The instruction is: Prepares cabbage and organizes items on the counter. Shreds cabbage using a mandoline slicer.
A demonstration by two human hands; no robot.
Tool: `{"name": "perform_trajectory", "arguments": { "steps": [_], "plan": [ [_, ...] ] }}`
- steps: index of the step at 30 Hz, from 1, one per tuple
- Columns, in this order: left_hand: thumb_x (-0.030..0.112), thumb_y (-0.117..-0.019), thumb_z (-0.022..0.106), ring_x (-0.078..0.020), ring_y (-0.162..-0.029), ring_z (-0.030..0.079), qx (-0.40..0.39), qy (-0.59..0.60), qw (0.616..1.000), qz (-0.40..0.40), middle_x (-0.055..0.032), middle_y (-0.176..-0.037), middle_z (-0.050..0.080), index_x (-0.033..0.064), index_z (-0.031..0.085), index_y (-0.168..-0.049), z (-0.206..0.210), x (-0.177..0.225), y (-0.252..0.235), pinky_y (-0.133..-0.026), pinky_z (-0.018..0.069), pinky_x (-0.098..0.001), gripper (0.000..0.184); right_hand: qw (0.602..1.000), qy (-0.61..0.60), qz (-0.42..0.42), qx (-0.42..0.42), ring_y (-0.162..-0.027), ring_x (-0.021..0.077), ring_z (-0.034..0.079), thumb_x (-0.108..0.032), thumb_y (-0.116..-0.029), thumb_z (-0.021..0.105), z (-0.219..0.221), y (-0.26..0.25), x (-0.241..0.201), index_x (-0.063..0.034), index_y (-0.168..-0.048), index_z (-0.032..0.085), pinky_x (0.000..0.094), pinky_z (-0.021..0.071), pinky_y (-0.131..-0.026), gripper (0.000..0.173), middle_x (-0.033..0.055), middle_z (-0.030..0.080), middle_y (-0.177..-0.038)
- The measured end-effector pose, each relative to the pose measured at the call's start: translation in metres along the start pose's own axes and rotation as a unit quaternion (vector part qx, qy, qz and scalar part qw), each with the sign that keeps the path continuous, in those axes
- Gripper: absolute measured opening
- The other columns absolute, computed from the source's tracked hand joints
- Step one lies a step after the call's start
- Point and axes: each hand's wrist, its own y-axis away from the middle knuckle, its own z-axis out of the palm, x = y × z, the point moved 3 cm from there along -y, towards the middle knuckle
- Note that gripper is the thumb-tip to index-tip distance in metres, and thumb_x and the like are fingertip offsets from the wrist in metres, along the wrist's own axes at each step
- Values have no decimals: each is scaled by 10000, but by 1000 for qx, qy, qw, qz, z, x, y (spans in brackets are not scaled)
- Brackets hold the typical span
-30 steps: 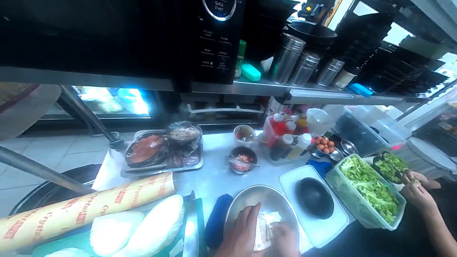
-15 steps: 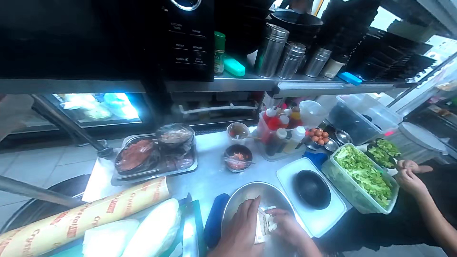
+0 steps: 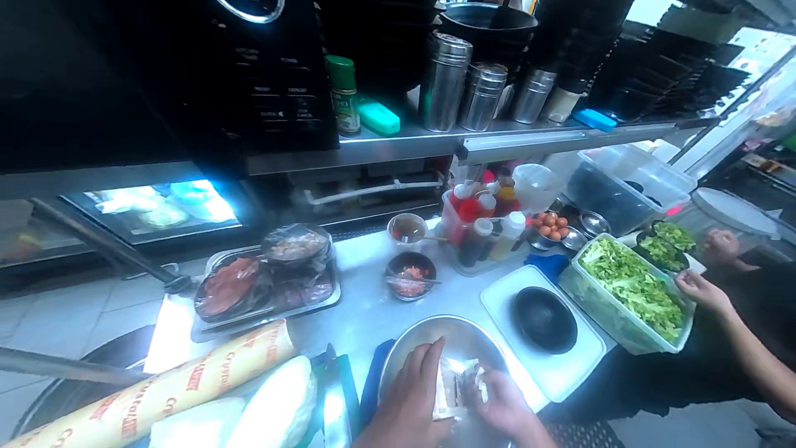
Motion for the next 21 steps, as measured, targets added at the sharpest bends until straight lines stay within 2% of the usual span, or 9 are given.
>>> {"name": "perform_trajectory", "arguments": {
  "steps": [3, 5, 8, 10, 11, 13, 15, 18, 21],
  "plan": [
    [450, -633, 902, -274, -1311, 531, -1, 13, 1000, 6, -118, -1473, 466, 189, 228, -1620, -1, -3, 0, -995, 559, -444, 1223, 994, -61, 12, -95, -820, 248, 676, -275, -832, 607, 1, 0, -4, -99, -1052, 692, 387, 573, -668, 294, 133, 685, -977],
    [426, -628, 903, -279, -1298, 542, -2, 23, 1000, 8, -120, -1465, 476, 188, 244, -1615, -2, -3, -1, -986, 565, -460, 1211, 997, -35, -10, -67, -778, 243, 678, -367, -921, 575, 10, -1, -15, -110, -1029, 674, 377, 570, -621, 296, 124, 687, -933],
    [432, -640, 890, -267, -1304, 535, -7, 11, 1000, 5, -109, -1463, 473, 204, 234, -1620, -3, -1, -3, -990, 563, -453, 1201, 975, 209, -70, 40, -599, 144, 576, -333, -1046, 585, 33, -5, -43, -104, -1063, 572, 272, 485, -487, 230, 59, 588, -790],
    [438, -638, 886, -263, -1307, 529, -11, 2, 1000, 5, -106, -1456, 475, 207, 236, -1617, -3, 1, -5, -992, 560, -446, 1198, 881, 450, -119, 85, -529, 151, 545, -391, -993, 674, 44, -10, -61, -65, -984, 626, 293, 450, -459, 330, 70, 610, -726],
    [443, -640, 886, -263, -1314, 525, -12, -2, 1000, 7, -106, -1460, 475, 202, 239, -1617, -3, 2, -6, -999, 555, -443, 1196, 795, 581, -142, 103, -551, 163, 589, -457, -967, 683, 47, -15, -68, -86, -950, 685, 333, 499, -503, 371, 58, 649, -717],
    [447, -643, 881, -260, -1324, 516, -13, -7, 1000, 10, -102, -1465, 473, 201, 240, -1618, -3, 3, -7, -1015, 545, -436, 1193, 581, 796, -126, 117, -866, 177, 722, -530, -963, 622, 51, -22, -70, -222, -1080, 773, 446, 602, -813, 363, 16, 754, -940],
    [440, -638, 885, -261, -1330, 513, -18, -8, 1000, 8, -101, -1474, 467, 207, 235, -1619, -4, 4, -9, -1016, 544, -439, 1200, 426, 894, -53, 130, -1061, 340, 701, -428, -950, 627, 49, -29, -54, -222, -1260, 700, 614, 566, -893, 379, 123, 734, -1126],
    [446, -646, 886, -264, -1333, 513, -23, -11, 1000, 5, -99, -1480, 461, 212, 237, -1618, -4, 2, -9, -1006, 548, -447, 1193, 315, 936, 29, 155, -975, 470, 702, -212, -978, 562, 44, -31, -21, -170, -1412, 501, 662, 567, -751, 441, 225, 712, -1064],
    [457, -641, 879, -255, -1314, 526, -11, -18, 1000, 14, -91, -1468, 472, 214, 248, -1614, -2, -5, -8, -987, 557, -439, 1185, 301, 936, 61, 172, -938, 465, 714, -177, -1011, 478, 39, -33, -7, -151, -1371, 477, 639, 579, -721, 361, 213, 715, -1014]
  ]
}}
